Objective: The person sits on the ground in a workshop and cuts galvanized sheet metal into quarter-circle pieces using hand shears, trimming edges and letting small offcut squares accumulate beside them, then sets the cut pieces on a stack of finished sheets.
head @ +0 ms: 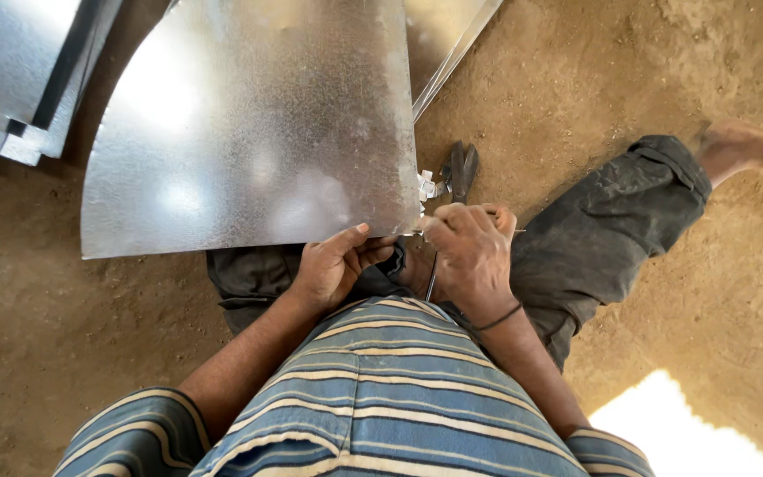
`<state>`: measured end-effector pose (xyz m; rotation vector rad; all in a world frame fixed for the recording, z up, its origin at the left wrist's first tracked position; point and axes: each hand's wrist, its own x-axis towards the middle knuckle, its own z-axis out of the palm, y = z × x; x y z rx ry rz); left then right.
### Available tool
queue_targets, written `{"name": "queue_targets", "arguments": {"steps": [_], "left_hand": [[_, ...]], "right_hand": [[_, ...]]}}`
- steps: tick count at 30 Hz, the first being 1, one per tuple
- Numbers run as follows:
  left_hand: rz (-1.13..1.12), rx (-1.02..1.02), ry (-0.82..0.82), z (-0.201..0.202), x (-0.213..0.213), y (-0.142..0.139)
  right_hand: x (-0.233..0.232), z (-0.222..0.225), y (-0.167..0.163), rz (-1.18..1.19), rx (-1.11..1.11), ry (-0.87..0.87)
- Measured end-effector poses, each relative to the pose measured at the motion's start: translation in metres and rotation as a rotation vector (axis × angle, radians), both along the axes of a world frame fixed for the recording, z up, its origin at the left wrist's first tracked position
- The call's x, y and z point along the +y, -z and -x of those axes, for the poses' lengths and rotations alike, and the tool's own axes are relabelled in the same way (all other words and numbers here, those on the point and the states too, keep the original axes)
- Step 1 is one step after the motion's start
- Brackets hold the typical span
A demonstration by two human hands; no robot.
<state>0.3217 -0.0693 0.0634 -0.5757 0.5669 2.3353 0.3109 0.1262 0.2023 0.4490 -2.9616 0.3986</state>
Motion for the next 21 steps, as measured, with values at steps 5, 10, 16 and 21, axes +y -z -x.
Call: {"name": "queue_targets", "arguments": {"steps": [5, 10, 16, 21], "left_hand": [[-0.021, 0.002, 0.008, -0.002, 0.0, 0.012], [0.059, 0.044, -0.04, -0.005, 0.001, 0.015], [-0.033, 0.011, -0.042, -0.004, -0.001, 0.014], [-0.029, 0.037, 0.015, -0.004, -0.001, 0.018]], "right_hand": [[-0.021, 0.001, 0.001, -0.009, -0.081, -0.141], [-0.014, 0.014, 0.005, 0.241, -0.288, 0.027], [0.003, 0.022, 0.012, 0.596, -0.528, 0.382], [-0.006, 0.011, 0.003, 0.103, -0.156, 0.111]]}}
